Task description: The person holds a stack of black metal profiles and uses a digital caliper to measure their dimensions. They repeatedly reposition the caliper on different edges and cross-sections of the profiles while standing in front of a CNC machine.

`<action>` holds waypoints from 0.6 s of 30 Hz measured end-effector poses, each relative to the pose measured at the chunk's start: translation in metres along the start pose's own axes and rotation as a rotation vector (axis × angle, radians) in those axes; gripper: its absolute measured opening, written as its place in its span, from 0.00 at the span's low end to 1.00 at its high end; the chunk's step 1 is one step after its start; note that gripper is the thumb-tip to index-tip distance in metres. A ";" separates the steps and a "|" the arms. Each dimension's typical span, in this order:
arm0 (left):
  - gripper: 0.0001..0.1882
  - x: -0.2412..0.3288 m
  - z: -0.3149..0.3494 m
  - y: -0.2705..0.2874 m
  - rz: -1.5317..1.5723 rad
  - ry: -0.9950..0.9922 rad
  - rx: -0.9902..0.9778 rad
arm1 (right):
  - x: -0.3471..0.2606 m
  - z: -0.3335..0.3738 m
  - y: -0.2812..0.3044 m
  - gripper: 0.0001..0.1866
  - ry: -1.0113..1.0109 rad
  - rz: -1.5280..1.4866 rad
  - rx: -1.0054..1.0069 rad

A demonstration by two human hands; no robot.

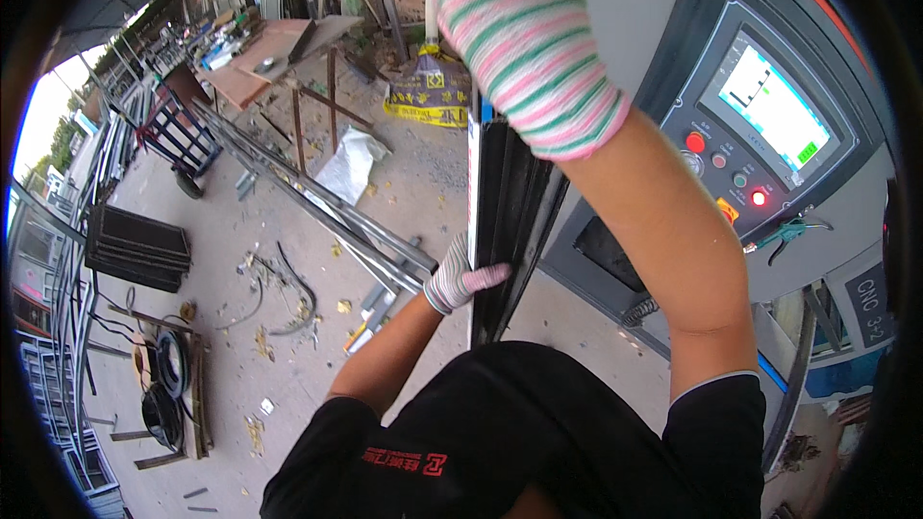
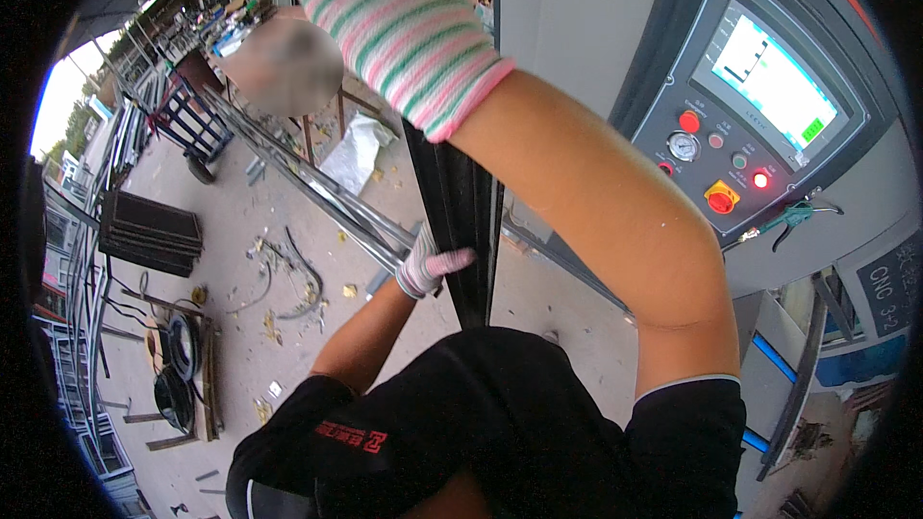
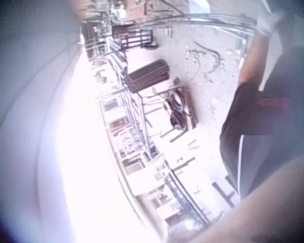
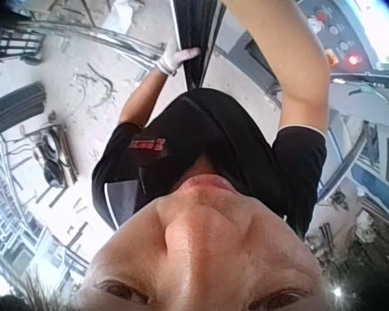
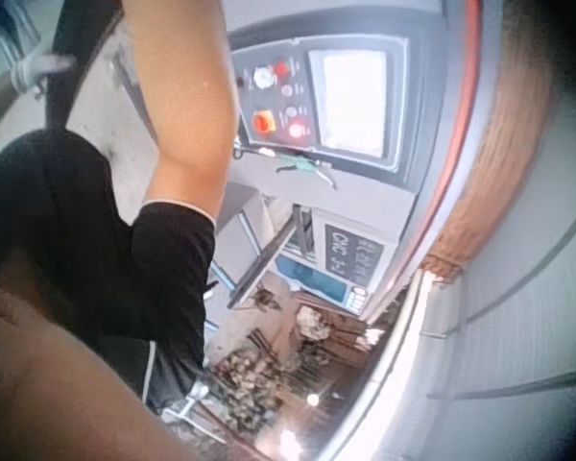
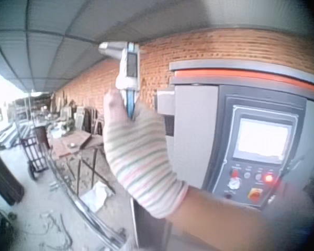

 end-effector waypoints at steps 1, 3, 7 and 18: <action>0.39 0.001 -0.001 -0.002 -0.012 0.035 -0.019 | -0.002 -0.001 0.000 0.23 0.007 -0.010 -0.001; 0.41 0.006 -0.003 -0.003 -0.032 0.048 -0.045 | -0.005 -0.001 0.004 0.23 0.003 -0.005 -0.008; 0.41 0.012 -0.006 -0.005 0.034 0.049 -0.045 | -0.009 -0.002 0.014 0.23 -0.002 -0.004 -0.010; 0.40 0.023 -0.008 -0.009 0.022 0.042 -0.088 | -0.012 -0.003 0.039 0.24 0.005 0.030 -0.022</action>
Point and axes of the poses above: each hand's wrist, its own z-axis away from the middle knuckle, its own y-axis out of the back of the hand, x = y × z, the point moved 8 cm from there along -z, towards the middle knuckle, and after that the axes turned 1 degree about z, right-handed, at the moved point
